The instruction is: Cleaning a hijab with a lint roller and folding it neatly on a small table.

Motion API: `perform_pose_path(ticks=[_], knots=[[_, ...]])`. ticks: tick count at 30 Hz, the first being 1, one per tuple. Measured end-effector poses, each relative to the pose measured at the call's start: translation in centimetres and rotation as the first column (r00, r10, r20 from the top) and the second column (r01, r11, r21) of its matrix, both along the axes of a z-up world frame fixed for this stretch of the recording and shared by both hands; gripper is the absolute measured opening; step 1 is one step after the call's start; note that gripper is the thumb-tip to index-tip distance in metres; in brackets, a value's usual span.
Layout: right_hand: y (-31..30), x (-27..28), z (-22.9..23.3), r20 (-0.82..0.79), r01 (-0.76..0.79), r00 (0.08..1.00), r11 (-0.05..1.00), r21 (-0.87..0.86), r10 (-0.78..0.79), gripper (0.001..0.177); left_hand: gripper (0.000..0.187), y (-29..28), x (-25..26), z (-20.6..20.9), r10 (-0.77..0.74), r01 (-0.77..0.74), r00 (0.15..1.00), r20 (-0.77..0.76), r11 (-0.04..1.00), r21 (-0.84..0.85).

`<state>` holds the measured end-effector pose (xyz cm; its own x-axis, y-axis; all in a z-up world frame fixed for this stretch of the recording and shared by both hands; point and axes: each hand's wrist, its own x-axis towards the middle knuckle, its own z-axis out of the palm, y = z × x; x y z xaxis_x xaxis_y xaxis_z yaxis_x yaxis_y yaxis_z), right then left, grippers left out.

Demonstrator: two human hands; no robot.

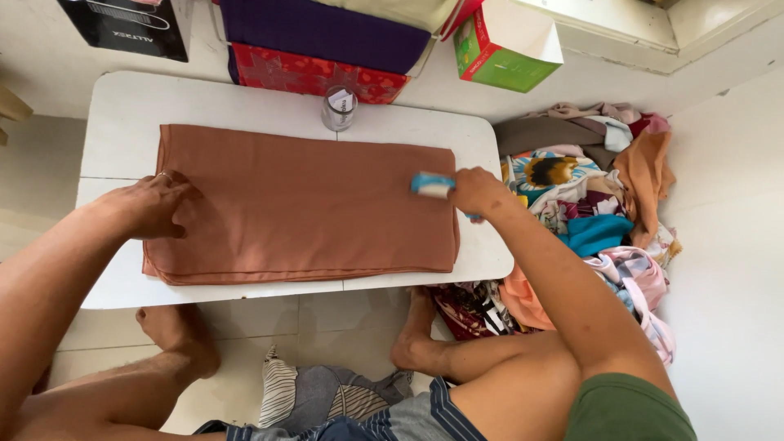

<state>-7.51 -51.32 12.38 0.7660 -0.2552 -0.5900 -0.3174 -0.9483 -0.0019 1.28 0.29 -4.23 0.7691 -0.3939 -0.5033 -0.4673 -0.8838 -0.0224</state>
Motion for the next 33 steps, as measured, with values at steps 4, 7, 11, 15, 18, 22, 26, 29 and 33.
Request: perform_pose_path(ticks=[4, 7, 11, 15, 18, 22, 26, 29, 33], knots=[[-4.0, 1.0, -7.7, 0.271, -0.254, 0.902, 0.921, -0.293, 0.335, 0.063, 0.081, 0.0, -0.1, 0.1, 0.001, 0.0, 1.0, -0.01, 0.999, 0.034], [-5.0, 1.4, -7.8, 0.292, -0.253, 0.903, 0.94, -0.229, 0.315, 0.059, 0.074, -0.4, -0.3, 1.3, 0.032, -0.032, 0.999, -0.044, 0.999, 0.005], [-1.0, -0.6, -1.0, 0.114, -0.168, 0.978, 0.985, -0.047, 0.172, 0.023, 0.074, -0.8, -0.6, 2.1, 0.011, -0.012, 1.0, 0.02, 0.999, 0.03], [1.6, -2.7, 1.5, -0.342, 0.02, 0.94, 0.996, 0.088, 0.011, 0.024, 0.035, -1.7, -1.4, 5.0, 0.039, -0.023, 0.989, -0.143, 0.994, 0.111], [2.2, -4.1, 1.2, -0.492, 0.003, 0.868, 0.99, 0.138, 0.066, 0.023, 0.032, -1.8, -2.5, 6.2, 0.109, -0.064, 0.935, -0.337, 0.988, 0.141], [2.9, -4.9, 3.1, -0.418, -0.047, 0.905, 0.995, 0.086, 0.078, 0.042, 0.035, -1.2, -3.3, 5.9, 0.056, 0.014, 0.882, -0.467, 0.989, 0.146], [1.7, -4.4, 5.0, -0.214, -0.16, 0.96, 0.982, 0.104, 0.179, 0.044, 0.043, 1.0, -2.6, 2.7, 0.162, -0.236, 0.768, -0.62, 0.971, -0.038], [2.8, -5.2, 6.3, 0.035, -0.42, 0.907, 0.899, 0.126, 0.419, 0.043, 0.042, 1.4, -2.9, 3.3, 0.128, -0.205, 0.782, -0.61, 0.977, -0.058], [1.3, -4.4, 1.7, 0.113, -0.558, 0.829, 0.819, 0.135, 0.547, 0.044, 0.029, 2.2, -2.5, 4.1, 0.095, -0.198, 0.836, -0.541, 0.971, -0.135]])
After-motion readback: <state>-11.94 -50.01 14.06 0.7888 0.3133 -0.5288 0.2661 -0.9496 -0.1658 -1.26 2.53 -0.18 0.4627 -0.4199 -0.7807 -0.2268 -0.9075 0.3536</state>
